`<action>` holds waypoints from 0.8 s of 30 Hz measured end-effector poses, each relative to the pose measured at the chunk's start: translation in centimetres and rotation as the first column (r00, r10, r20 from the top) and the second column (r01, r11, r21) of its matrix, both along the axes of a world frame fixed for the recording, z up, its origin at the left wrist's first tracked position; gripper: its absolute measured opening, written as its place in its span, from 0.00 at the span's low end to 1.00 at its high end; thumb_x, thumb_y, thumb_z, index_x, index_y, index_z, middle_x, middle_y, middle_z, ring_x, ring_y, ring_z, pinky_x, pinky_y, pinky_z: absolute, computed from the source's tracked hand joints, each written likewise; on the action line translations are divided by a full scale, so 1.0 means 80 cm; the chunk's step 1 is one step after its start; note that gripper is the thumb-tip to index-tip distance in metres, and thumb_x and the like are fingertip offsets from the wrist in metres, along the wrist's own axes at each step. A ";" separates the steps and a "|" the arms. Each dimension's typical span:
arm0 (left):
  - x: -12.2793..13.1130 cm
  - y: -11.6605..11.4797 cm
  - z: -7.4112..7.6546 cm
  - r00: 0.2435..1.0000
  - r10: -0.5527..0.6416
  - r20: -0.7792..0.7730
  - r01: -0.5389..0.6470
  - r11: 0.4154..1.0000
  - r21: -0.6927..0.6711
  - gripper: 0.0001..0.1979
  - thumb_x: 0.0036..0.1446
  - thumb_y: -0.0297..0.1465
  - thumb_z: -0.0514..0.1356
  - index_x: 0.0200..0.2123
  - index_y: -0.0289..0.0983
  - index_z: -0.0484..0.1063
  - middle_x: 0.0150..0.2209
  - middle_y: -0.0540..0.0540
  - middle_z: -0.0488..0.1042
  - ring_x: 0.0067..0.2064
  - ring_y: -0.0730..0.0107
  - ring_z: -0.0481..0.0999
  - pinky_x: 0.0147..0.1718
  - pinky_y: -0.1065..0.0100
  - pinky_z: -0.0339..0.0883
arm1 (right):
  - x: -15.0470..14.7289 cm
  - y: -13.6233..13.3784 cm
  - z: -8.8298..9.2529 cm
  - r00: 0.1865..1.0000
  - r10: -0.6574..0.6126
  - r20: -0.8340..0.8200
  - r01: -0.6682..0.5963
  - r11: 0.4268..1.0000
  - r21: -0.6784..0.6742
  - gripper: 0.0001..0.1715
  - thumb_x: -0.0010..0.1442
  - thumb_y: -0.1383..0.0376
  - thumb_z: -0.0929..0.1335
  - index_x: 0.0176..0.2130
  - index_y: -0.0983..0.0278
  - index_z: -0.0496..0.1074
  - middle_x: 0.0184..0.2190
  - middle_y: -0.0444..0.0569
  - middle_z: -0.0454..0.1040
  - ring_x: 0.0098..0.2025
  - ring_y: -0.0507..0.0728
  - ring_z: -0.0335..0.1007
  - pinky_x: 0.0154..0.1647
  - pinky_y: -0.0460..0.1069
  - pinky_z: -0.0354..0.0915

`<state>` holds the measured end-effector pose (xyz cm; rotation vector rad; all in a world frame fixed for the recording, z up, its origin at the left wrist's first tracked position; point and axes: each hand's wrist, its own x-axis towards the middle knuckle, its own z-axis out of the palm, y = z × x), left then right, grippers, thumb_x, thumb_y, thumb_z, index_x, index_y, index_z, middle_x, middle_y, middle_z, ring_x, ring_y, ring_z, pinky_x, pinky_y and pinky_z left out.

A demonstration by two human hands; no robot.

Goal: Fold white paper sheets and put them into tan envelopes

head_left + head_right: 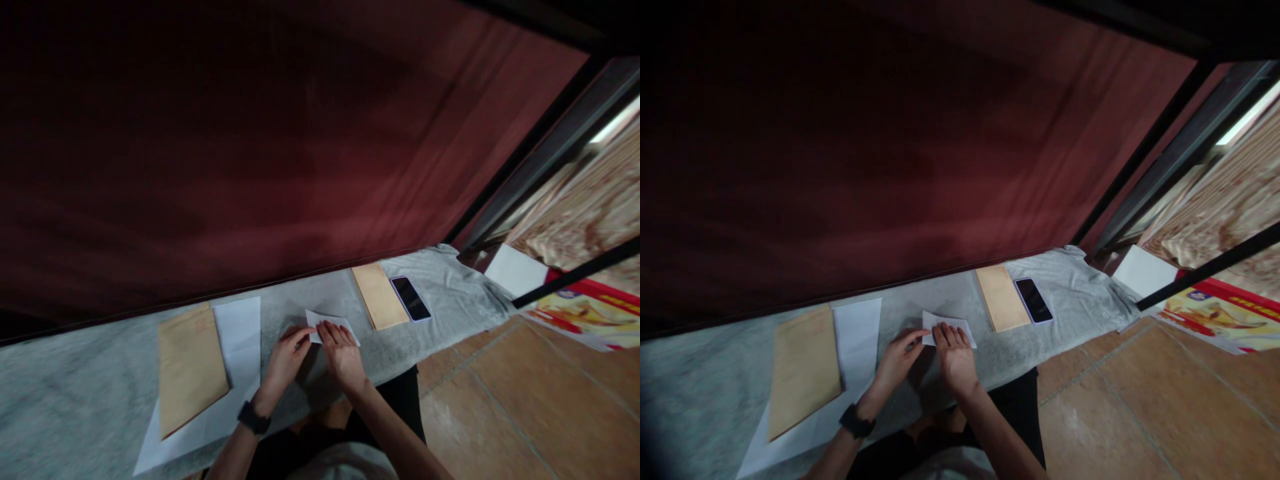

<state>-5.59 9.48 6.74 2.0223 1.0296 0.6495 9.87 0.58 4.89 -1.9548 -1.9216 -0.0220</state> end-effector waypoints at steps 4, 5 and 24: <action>0.000 0.001 0.023 0.996 -0.021 -0.083 0.032 0.989 0.144 0.13 0.60 0.26 0.55 0.44 0.43 0.78 0.44 0.47 0.80 0.49 0.65 0.76 0.53 0.64 0.67 | 0.003 0.001 0.018 0.994 0.036 -0.102 -0.034 0.999 0.020 0.30 0.67 0.71 0.60 0.66 0.60 0.63 0.62 0.52 0.70 0.60 0.59 0.68 0.62 0.54 0.63; 0.001 0.003 0.028 0.994 -0.022 -0.105 0.040 0.984 0.172 0.13 0.61 0.26 0.56 0.44 0.43 0.78 0.44 0.47 0.80 0.49 0.64 0.76 0.53 0.63 0.67 | 0.003 0.002 0.023 0.989 0.043 -0.140 -0.040 0.999 0.026 0.30 0.67 0.70 0.60 0.66 0.60 0.64 0.61 0.51 0.70 0.59 0.58 0.69 0.61 0.54 0.64; 0.004 0.017 0.038 0.894 0.244 0.377 -0.045 0.884 -0.465 0.19 0.51 0.46 0.66 0.38 0.38 0.73 0.35 0.48 0.78 0.38 0.65 0.76 0.39 0.67 0.69 | 0.010 0.022 0.051 -0.275 -0.083 -0.958 0.147 0.981 -0.127 0.28 0.52 0.43 0.74 0.40 0.62 0.77 0.30 0.48 0.80 0.31 0.59 0.77 0.31 0.50 0.70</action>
